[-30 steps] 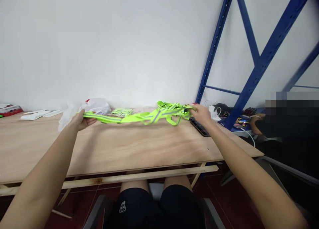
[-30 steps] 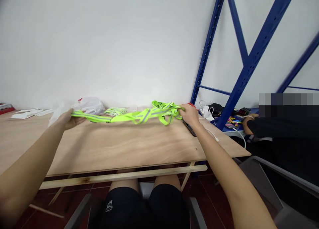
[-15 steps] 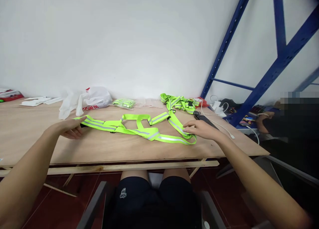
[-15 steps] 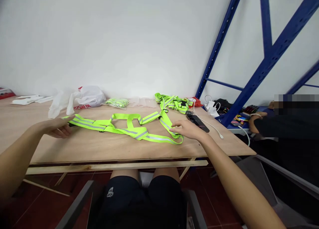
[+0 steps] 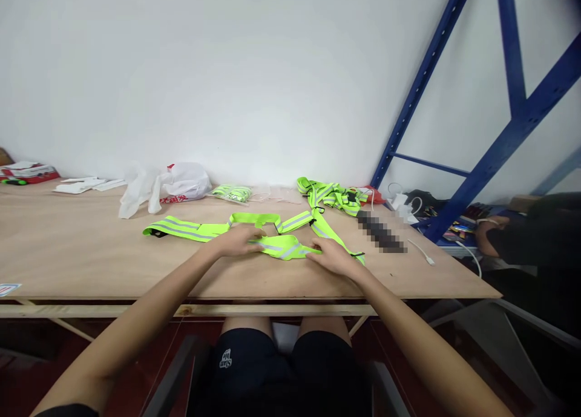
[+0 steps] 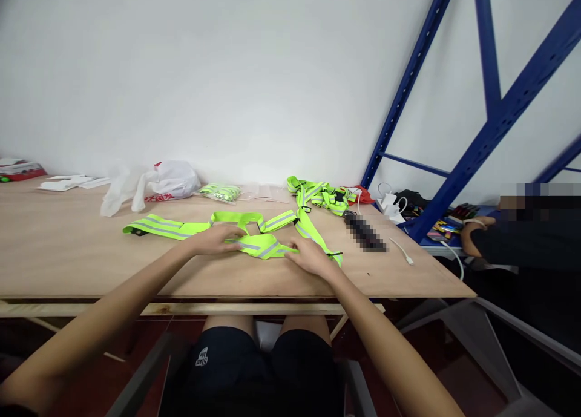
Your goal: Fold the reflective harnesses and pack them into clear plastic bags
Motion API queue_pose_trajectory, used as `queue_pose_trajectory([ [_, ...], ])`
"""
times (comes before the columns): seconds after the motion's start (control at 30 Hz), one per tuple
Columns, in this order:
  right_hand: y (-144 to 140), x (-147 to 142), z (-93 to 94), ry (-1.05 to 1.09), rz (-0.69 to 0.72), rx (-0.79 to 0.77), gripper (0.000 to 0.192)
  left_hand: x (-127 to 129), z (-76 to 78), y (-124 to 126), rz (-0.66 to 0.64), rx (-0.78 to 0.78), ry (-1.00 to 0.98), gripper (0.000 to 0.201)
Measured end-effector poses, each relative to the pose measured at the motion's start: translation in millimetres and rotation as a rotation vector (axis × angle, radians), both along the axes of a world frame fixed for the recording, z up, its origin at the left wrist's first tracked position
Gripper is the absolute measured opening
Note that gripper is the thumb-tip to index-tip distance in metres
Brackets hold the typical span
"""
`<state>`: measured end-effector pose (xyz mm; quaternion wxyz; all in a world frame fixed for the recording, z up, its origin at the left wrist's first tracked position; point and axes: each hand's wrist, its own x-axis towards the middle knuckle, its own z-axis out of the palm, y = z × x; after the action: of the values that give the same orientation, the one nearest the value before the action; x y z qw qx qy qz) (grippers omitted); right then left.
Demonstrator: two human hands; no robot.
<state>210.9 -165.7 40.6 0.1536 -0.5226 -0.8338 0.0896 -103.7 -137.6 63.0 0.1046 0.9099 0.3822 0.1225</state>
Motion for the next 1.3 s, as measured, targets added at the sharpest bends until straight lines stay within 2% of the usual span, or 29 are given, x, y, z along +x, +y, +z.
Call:
queue_pose_trajectory([
  [0.13, -1, 14, 0.9, 0.076, -0.100, 0.111, 0.008, 12, -4.1, 11, -0.017, 0.083, 0.051, 0.023],
  [0.3, -4, 21, -5.1, 0.089, -0.201, 0.199, 0.009, 24, -3.6, 4, 0.006, 0.344, 0.052, 0.017],
  [0.5, -8, 34, -19.6, 0.104, -0.217, 0.238, 0.014, 7, -12.3, -13, 0.021, 0.542, 0.147, 0.020],
  [0.67, -17, 38, -28.9, 0.105, -0.205, 0.202, 0.018, -18, -20.7, -36, 0.066, 0.575, 0.161, 0.023],
  [0.87, -22, 40, -26.1, 0.113, -0.224, 0.166, 0.019, -36, -19.9, -53, 0.136, 0.599, 0.126, 0.023],
  [1.13, -26, 42, -33.5, 0.158, -0.282, 0.154, 0.020, -56, -22.7, -53, 0.198, 0.671, 0.161, 0.017],
  [1.23, -29, 42, -35.0, 0.187, -0.291, 0.155, 0.020, -56, -23.8, -46, 0.268, 0.737, 0.079, 0.017],
  [1.3, -30, 42, -35.7, 0.208, -0.297, 0.158, 0.020, -53, -18.9, -38, 0.296, 0.769, -0.019, 0.019],
])
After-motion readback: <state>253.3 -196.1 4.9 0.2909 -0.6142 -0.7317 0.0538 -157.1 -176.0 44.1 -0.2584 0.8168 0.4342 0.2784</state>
